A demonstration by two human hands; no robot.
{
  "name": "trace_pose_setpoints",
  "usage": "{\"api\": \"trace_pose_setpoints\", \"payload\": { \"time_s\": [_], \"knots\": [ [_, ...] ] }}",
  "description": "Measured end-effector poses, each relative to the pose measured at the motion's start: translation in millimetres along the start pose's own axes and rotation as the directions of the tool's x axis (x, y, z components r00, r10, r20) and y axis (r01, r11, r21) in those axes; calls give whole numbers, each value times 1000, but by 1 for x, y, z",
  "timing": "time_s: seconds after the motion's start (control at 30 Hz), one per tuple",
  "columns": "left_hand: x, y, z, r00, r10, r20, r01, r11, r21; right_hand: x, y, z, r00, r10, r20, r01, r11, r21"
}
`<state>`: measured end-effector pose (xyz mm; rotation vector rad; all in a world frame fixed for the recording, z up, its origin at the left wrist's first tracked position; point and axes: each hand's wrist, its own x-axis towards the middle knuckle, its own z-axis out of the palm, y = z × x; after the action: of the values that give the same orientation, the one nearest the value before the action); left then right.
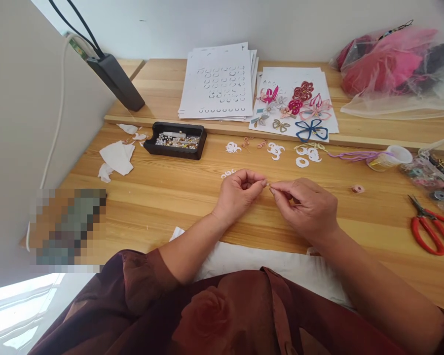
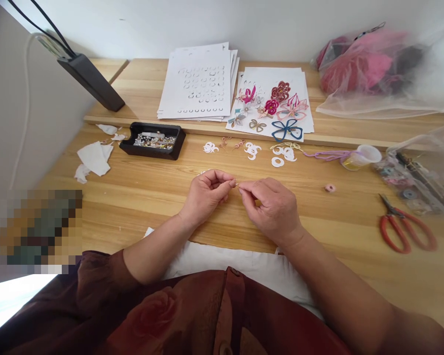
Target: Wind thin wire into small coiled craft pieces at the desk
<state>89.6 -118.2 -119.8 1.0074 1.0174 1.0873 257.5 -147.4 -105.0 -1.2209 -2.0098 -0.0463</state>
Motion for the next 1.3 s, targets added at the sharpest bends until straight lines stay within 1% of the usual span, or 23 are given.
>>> {"api": "trace_pose_setpoints", "payload": {
  "time_s": [0.17,0.23,0.4,0.53,0.63,0.73,0.8,0.93,1.13,1.3],
  "knots": [
    [0,2,1,999,-36,9,37,999,-39,1,0,-2,999,41,-11,-41,999,-6],
    [0,2,1,999,-32,4,32,999,-31,0,0,-2,998,62,2,-62,998,5],
    [-1,-1,0,1000,21,-12,-20,997,72,-4,-1,-2,986,133,98,-135,991,19],
    [-1,-2,-1,998,58,-16,-54,986,160,-5,-2,-1,983,160,94,-162,987,16],
    [-2,-1,-1,995,97,-6,-94,975,201,-4,-4,-2,968,234,87,-238,970,46],
    [-3,-1,-1,991,134,23,-136,963,233,-2,-6,-2,935,339,103,-349,932,97],
    [-3,-1,0,989,143,32,-147,959,242,-2,-7,-2,919,377,117,-391,911,130],
    [-2,-1,0,992,124,12,-124,970,211,-2,-7,-2,911,392,129,-409,897,167],
    [-1,-2,0,999,28,18,-30,992,123,-2,-6,-2,910,393,136,-411,897,160],
    [-1,-1,-1,1000,0,3,-1,993,119,-2,-5,-2,910,388,144,-408,899,158]
  ]
}}
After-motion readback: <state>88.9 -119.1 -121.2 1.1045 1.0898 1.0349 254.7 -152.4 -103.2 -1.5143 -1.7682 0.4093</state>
